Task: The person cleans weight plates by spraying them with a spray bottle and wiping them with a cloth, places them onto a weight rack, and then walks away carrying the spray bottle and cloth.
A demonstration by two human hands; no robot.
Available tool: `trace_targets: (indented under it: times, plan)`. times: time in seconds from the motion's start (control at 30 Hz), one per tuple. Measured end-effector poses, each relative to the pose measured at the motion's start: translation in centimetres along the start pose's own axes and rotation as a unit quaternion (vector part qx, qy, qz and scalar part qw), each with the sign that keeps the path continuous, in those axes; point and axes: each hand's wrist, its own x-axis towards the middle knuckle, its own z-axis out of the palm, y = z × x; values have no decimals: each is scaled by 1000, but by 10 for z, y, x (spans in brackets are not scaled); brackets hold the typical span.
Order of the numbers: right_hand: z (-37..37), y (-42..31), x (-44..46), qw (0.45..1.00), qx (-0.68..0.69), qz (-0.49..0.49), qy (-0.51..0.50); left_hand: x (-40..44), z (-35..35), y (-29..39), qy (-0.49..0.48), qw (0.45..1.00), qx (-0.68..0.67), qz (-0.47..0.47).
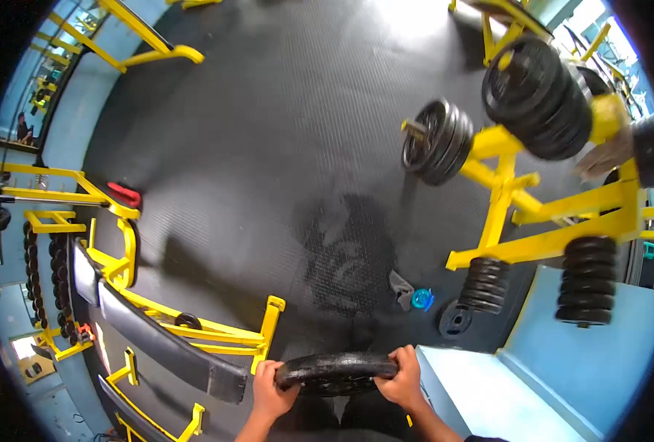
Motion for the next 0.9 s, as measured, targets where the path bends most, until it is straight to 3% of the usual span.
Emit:
trace_targets:
  times: [0.03, 0.07, 0.13, 0.2, 0.27, 0.33, 0.37, 0.47, 0.53, 0.6, 0.9]
  plan:
    - [-11, -21, 0, 994, 59, -76, 44, -4, -27, 19, 51, 996, -34, 68]
    - [-19, -37, 13, 977, 117, -158, 86, 3, -34, 23, 69, 994, -37, 75]
    - [-40, -69, 41, 981, 160, -111, 11, 23, -24, 14, 101, 961, -255, 30]
    - [-58, -114, 72, 983, 169, -65, 23, 65, -50, 45, 100, 948, -300, -46]
    - [-71, -144, 107, 981, 174, -67, 52, 117, -71, 58, 103, 947, -305, -4]
    - [-78, -182, 133, 978, 184, -58, 78, 160, -104, 71, 66, 928, -365, -20]
    - [-84, -200, 143, 976, 185, -68, 90, 182, -127, 90, 67, 933, -354, 30]
    - [-89, -231, 167, 960, 219, -99, 143, 252, -160, 103, 13, 918, -393, 58]
    - [-97, -253, 185, 944, 256, -98, 181, 296, -188, 128, 0, 936, -330, 125]
    - [-107, -264, 212, 932, 266, -102, 224, 337, -215, 172, -71, 928, -354, 91]
    - [-203, -279, 434, 889, 300, -123, 324, 594, -180, 276, -94, 920, -307, 227]
